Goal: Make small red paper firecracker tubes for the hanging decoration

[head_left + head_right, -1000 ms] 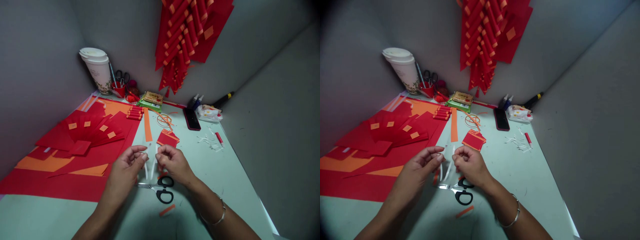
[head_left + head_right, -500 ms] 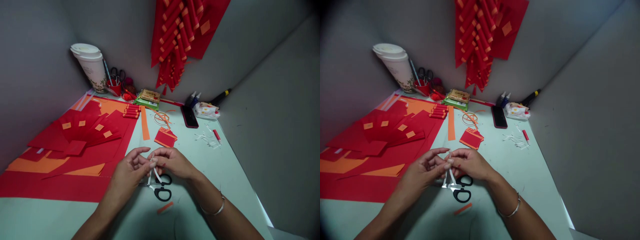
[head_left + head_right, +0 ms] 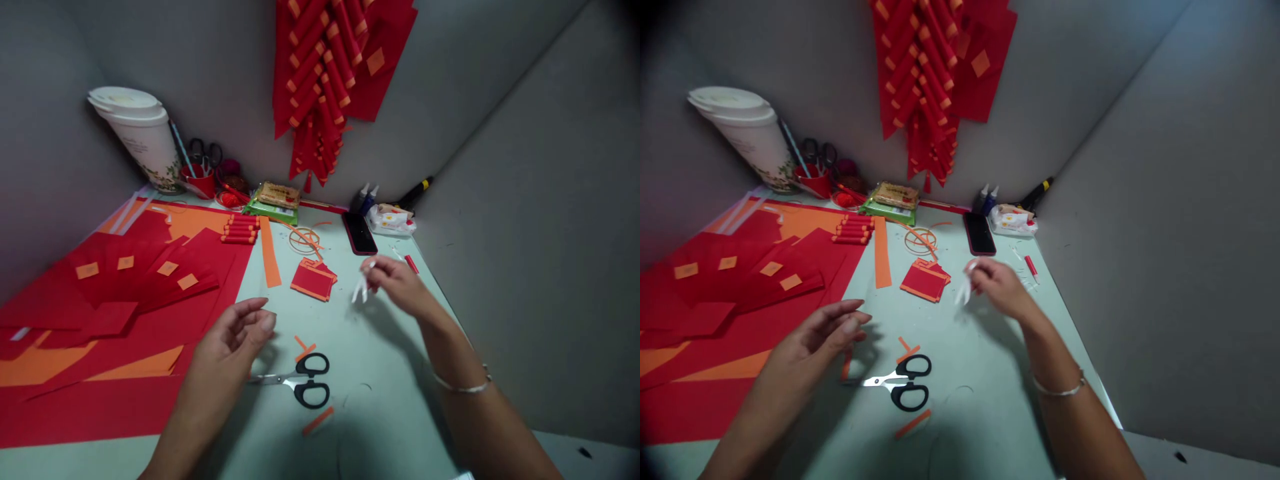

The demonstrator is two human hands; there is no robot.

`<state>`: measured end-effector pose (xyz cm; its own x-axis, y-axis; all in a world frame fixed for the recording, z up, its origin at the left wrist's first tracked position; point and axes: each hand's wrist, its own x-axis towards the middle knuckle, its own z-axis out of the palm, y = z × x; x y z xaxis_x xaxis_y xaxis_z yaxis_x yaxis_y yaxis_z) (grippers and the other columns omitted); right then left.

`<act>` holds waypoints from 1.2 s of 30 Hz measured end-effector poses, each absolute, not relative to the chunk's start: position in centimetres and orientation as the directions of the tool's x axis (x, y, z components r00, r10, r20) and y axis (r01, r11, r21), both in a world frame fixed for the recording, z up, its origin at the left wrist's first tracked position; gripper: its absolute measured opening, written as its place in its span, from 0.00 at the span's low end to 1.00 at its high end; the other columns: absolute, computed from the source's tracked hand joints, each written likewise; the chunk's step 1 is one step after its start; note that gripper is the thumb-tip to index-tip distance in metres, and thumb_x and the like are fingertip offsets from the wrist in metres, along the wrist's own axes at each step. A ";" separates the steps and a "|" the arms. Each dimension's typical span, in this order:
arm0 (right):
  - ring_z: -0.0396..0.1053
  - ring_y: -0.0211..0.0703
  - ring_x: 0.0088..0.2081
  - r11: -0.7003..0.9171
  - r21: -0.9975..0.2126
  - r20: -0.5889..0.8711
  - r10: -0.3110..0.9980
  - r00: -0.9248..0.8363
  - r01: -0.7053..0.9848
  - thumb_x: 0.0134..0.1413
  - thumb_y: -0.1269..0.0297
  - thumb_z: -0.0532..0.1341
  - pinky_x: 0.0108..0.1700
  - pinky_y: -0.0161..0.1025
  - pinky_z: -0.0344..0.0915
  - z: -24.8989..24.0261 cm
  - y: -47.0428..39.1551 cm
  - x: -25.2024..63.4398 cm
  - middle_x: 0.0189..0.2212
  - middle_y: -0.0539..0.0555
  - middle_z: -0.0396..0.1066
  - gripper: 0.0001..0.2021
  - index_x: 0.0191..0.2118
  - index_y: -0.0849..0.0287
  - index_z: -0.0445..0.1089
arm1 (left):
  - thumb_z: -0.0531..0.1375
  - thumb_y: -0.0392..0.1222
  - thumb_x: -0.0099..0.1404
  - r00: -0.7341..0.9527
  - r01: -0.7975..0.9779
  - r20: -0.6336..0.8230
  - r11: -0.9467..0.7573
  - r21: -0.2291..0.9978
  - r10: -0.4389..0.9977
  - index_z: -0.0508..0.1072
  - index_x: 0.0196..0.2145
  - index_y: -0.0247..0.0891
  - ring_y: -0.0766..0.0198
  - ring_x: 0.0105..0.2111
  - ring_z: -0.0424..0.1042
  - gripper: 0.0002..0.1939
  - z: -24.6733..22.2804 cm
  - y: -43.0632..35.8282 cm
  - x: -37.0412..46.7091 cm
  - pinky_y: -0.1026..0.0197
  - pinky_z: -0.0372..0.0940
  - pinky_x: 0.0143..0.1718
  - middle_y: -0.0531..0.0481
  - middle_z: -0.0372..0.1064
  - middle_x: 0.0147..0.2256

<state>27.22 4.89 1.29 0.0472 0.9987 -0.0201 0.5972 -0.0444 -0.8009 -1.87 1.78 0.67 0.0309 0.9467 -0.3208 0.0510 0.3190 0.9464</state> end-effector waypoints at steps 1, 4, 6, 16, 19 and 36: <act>0.68 0.39 0.28 -0.088 -0.758 0.002 0.991 0.137 0.647 0.59 0.58 0.54 0.34 0.38 0.66 1.3 5.4 29.3 0.26 0.51 0.70 0.11 0.37 0.59 0.70 | 0.67 0.59 0.55 0.024 0.049 -0.303 0.301 0.952 0.953 0.72 0.47 0.40 0.60 0.37 0.75 0.27 0.7 1.7 -2.0 0.61 0.68 0.39 0.47 0.76 0.40; 0.69 0.44 0.29 -0.201 -0.654 0.025 0.958 0.286 0.729 0.58 0.60 0.55 0.34 0.41 0.64 0.9 6.1 33.7 0.28 0.57 0.72 0.11 0.36 0.62 0.71 | 0.66 0.57 0.58 0.029 -0.018 -0.262 0.263 0.965 0.965 0.73 0.47 0.43 0.63 0.37 0.74 0.23 0.4 1.5 -2.5 0.63 0.67 0.39 0.51 0.76 0.38; 0.69 0.47 0.32 -0.250 -0.584 0.049 0.939 0.341 0.772 0.53 0.64 0.61 0.36 0.44 0.63 0.7 5.1 34.1 0.33 0.61 0.73 0.10 0.39 0.64 0.73 | 0.66 0.55 0.60 0.034 -0.063 -0.259 0.261 0.963 0.965 0.73 0.47 0.44 0.64 0.37 0.73 0.21 0.0 1.4 -2.6 0.64 0.67 0.39 0.52 0.75 0.38; 0.70 0.41 0.33 0.377 -0.522 -0.261 0.783 -0.564 0.765 0.59 0.70 0.57 0.33 0.37 0.63 2.0 -7.2 20.2 0.37 0.53 0.74 0.10 0.44 0.55 0.72 | 0.66 0.52 0.61 0.065 -0.021 -0.253 0.255 0.967 0.965 0.73 0.49 0.48 0.65 0.40 0.72 0.19 -0.4 1.3 -2.8 0.66 0.66 0.40 0.55 0.74 0.40; 0.68 0.41 0.30 0.436 -0.368 -0.317 0.771 -0.552 0.821 0.57 0.72 0.55 0.28 0.37 0.58 1.3 -7.8 19.7 0.36 0.54 0.72 0.08 0.41 0.59 0.69 | 0.66 0.53 0.60 0.081 0.019 -0.240 0.239 0.971 0.967 0.73 0.48 0.47 0.64 0.41 0.72 0.20 -0.1 1.3 -2.7 0.65 0.67 0.43 0.54 0.74 0.40; 0.65 0.37 0.31 0.338 -0.393 -0.229 0.865 -0.447 0.855 0.61 0.71 0.53 0.33 0.36 0.57 0.9 -7.1 24.0 0.33 0.51 0.69 0.07 0.37 0.58 0.68 | 0.66 0.54 0.60 0.145 0.092 -0.266 0.255 0.963 0.953 0.73 0.48 0.48 0.63 0.40 0.71 0.19 0.2 1.1 -2.5 0.65 0.67 0.39 0.54 0.74 0.40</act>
<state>23.96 -7.07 0.95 -0.4469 0.8648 -0.2291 0.8554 0.3380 -0.3926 -2.51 1.11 0.18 0.1447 0.9529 -0.2664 0.0920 0.2551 0.9625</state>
